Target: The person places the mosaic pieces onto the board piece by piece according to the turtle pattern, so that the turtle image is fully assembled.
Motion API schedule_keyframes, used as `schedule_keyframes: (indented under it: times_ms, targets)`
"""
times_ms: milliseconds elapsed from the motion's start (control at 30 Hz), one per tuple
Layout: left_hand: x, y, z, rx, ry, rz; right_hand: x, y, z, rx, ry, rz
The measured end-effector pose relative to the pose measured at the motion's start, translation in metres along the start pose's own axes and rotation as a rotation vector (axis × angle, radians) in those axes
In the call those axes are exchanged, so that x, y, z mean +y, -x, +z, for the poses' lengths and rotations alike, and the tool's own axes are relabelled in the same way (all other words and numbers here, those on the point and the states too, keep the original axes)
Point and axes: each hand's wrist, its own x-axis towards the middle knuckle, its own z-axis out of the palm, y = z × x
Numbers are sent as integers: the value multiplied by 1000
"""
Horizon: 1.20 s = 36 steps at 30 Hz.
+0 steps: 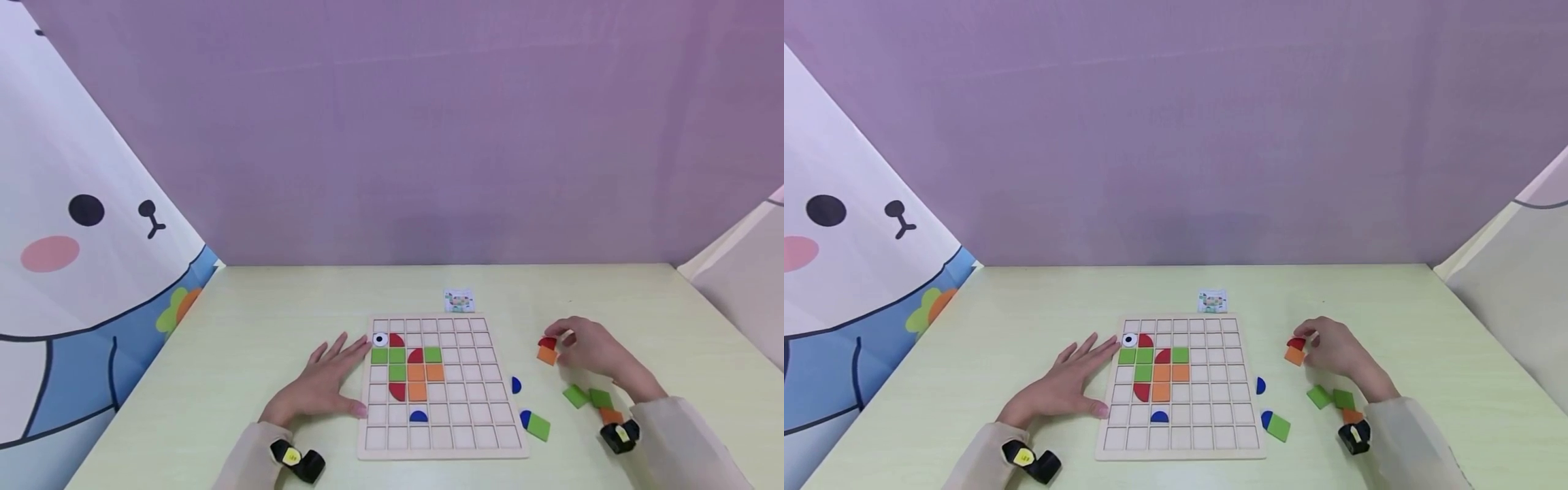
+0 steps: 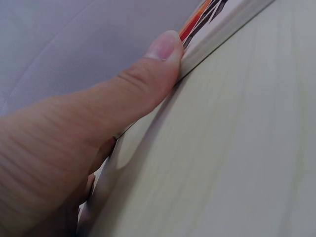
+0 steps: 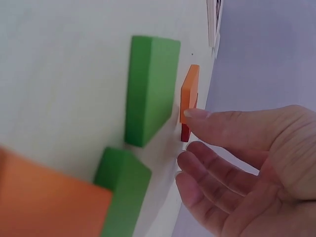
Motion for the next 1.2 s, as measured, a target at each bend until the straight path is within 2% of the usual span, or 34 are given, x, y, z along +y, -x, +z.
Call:
schedule_keyframes:
  times_ms: [200, 467, 1000, 1200]
  targets:
    - [0, -1, 0, -3, 1, -1, 2, 0, -2, -7, 7, -5]
    - [-3, -3, 1, -2, -14, -8, -1, 12, -1, -58, 22, 63]
    - [-3, -1, 2, -1, -7, -11, 1, 40, 6, -134, 43, 55]
    - [-4, -2, 2, -2, -15, 12, 3, 44, 11, -122, 25, 60]
